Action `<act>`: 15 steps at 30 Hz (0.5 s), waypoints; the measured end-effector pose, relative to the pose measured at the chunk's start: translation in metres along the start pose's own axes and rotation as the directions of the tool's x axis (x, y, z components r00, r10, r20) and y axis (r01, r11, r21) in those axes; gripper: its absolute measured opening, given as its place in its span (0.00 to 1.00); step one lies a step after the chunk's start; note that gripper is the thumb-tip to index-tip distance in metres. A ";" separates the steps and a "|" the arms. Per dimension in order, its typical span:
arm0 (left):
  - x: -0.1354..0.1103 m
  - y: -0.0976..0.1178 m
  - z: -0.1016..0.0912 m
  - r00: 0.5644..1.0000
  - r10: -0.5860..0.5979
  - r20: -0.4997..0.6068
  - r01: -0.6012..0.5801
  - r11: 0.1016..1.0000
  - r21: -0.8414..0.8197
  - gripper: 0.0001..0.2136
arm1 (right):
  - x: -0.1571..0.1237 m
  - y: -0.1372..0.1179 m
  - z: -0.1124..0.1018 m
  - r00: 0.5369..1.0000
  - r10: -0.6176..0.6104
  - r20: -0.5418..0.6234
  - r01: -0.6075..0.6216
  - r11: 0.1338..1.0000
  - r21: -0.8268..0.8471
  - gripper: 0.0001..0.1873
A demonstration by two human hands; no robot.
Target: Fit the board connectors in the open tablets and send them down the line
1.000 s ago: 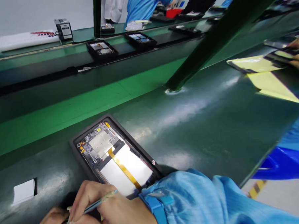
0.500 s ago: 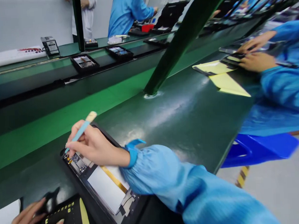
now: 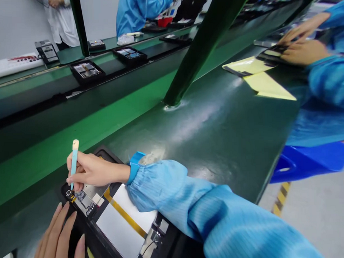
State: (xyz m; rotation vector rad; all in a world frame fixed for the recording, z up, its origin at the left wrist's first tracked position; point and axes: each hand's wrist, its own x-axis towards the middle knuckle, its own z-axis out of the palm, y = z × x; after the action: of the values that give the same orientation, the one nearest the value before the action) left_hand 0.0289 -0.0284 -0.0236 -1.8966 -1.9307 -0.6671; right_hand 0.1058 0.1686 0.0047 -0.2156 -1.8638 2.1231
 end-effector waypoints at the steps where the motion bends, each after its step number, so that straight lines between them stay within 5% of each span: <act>1: -0.002 -0.001 0.002 1.000 0.004 -0.005 -0.004 1.000 -0.010 0.16 | 0.000 -0.002 0.000 1.000 0.007 0.007 -0.007 1.000 -0.018 0.16; 15: -0.003 -0.002 0.004 1.000 -0.004 -0.005 0.004 1.000 0.005 0.13 | 0.000 -0.010 0.000 0.999 0.037 0.019 -0.033 0.988 -0.153 0.16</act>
State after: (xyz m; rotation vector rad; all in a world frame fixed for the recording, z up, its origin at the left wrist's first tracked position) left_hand 0.0275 -0.0286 -0.0283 -1.8869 -1.9313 -0.6675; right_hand 0.1075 0.1700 0.0144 -0.2626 -2.0516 2.0131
